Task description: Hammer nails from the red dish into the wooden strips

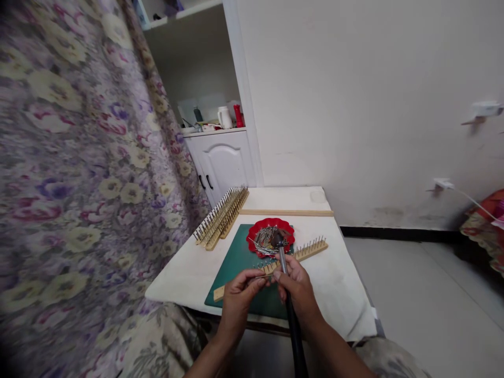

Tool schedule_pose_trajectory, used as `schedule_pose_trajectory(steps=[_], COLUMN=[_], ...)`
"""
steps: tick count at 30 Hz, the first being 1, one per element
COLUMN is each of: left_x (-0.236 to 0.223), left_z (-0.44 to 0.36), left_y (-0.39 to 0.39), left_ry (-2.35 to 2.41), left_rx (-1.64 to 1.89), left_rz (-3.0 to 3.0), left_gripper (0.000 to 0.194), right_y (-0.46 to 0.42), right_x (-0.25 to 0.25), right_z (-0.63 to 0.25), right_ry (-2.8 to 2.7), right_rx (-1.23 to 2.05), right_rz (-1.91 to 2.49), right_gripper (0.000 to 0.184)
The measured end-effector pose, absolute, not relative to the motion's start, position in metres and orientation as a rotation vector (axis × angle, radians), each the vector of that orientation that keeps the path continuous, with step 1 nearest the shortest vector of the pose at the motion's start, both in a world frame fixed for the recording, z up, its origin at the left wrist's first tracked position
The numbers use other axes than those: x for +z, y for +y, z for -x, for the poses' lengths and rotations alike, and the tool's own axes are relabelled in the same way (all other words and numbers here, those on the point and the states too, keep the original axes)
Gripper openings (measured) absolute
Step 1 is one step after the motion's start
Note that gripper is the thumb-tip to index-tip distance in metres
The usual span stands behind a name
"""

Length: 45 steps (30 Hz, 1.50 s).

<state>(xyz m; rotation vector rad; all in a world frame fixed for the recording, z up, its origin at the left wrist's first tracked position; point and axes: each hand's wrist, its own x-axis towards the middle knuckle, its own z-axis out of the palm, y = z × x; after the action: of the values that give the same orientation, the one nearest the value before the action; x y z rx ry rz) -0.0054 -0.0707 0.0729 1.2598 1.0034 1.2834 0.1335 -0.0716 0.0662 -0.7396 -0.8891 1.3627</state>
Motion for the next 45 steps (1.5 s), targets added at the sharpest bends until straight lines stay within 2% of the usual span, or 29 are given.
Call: schedule_pose_trajectory(steps=[4,9,16,22,32,45], left_x=[0.071,0.072,0.079,0.088,0.082,0.074], left_z=[0.0,0.008,0.026,0.025,0.029,0.045], left_y=[-0.074,-0.076,-0.078,-0.087,-0.087,-0.086], left_ry=[0.974,1.06,1.22,1.322,1.189,1.288], left_rx=[1.326,1.298,1.16,1.042,1.036,1.107], left_rz=[-1.173,-1.333,-1.939,-2.448,-2.301,-2.015], left_gripper=[0.017,0.019,0.011,0.02,0.02,0.013], right_y=[-0.072,-0.077,-0.084,-0.088,-0.088,-0.087], right_x=[0.066,0.07,0.076,0.076,0.077,0.078], right_z=[-0.132,-0.131,-0.127,-0.124,-0.124,-0.13], right_ry=[-0.872,-0.878,-1.031,-1.053,-1.029,-1.055], right_rx=[1.367,1.322,1.192,1.218,1.463,1.365], right_rz=[0.731,0.772,0.896,0.884,0.788,0.851], right_gripper=[0.038,0.039,0.028,0.028,0.032,0.033])
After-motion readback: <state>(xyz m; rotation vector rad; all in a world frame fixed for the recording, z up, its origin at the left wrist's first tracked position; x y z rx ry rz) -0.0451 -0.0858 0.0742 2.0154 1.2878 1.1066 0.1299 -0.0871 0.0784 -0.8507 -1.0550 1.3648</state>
